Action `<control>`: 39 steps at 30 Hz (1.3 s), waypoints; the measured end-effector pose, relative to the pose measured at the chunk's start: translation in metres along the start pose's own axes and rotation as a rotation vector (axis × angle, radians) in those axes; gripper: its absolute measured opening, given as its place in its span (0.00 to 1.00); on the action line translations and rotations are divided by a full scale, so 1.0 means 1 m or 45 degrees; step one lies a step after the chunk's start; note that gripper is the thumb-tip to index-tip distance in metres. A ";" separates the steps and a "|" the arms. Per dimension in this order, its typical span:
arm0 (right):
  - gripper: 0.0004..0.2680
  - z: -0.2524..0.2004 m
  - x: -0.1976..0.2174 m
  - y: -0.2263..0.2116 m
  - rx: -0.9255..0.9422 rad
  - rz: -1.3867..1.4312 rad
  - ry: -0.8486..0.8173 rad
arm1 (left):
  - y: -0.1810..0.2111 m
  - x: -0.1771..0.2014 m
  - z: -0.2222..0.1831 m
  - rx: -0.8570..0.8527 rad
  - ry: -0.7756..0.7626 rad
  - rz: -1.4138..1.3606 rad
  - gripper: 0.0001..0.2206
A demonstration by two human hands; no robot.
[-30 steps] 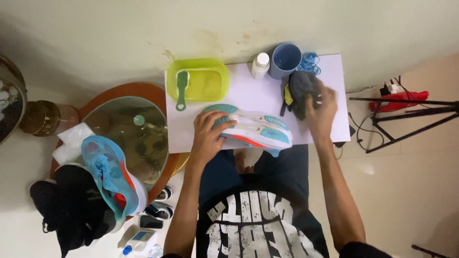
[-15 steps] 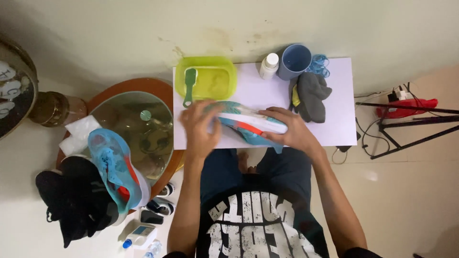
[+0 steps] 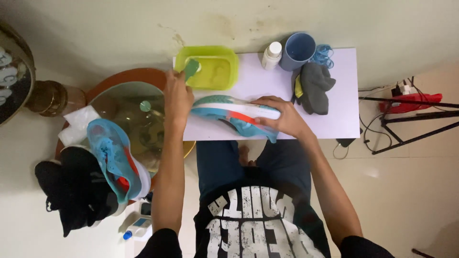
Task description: Wiping and cleaning the upper part of a sneaker using a cloth and a small brush.
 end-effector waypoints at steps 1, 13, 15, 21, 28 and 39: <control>0.18 -0.001 -0.003 0.004 0.004 -0.001 0.001 | 0.004 0.002 -0.002 -0.001 0.004 0.001 0.18; 0.18 -0.008 -0.001 0.019 -0.021 -0.043 0.111 | 0.040 0.028 -0.021 0.021 -0.023 0.080 0.18; 0.18 -0.005 0.000 0.018 -0.031 0.074 0.076 | 0.040 0.032 -0.024 0.028 0.022 0.100 0.17; 0.13 -0.008 0.034 0.039 0.134 -0.087 0.331 | 0.063 0.048 -0.036 -0.122 0.249 0.269 0.16; 0.06 -0.020 0.106 0.040 -0.149 -0.731 0.818 | 0.116 0.032 -0.042 -0.356 0.276 0.079 0.13; 0.07 -0.038 0.109 0.079 -0.349 -0.743 0.892 | 0.245 -0.152 0.014 -0.482 -0.266 0.202 0.03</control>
Point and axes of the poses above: each hand's wrist, its own z-axis towards the middle knuckle, its own x-axis out of the back of the hand, y = z × x, the point moved 9 cm from there along z, towards the middle knuckle, and after that the axes turned 10 degrees about -y, right-handed, at the moved point
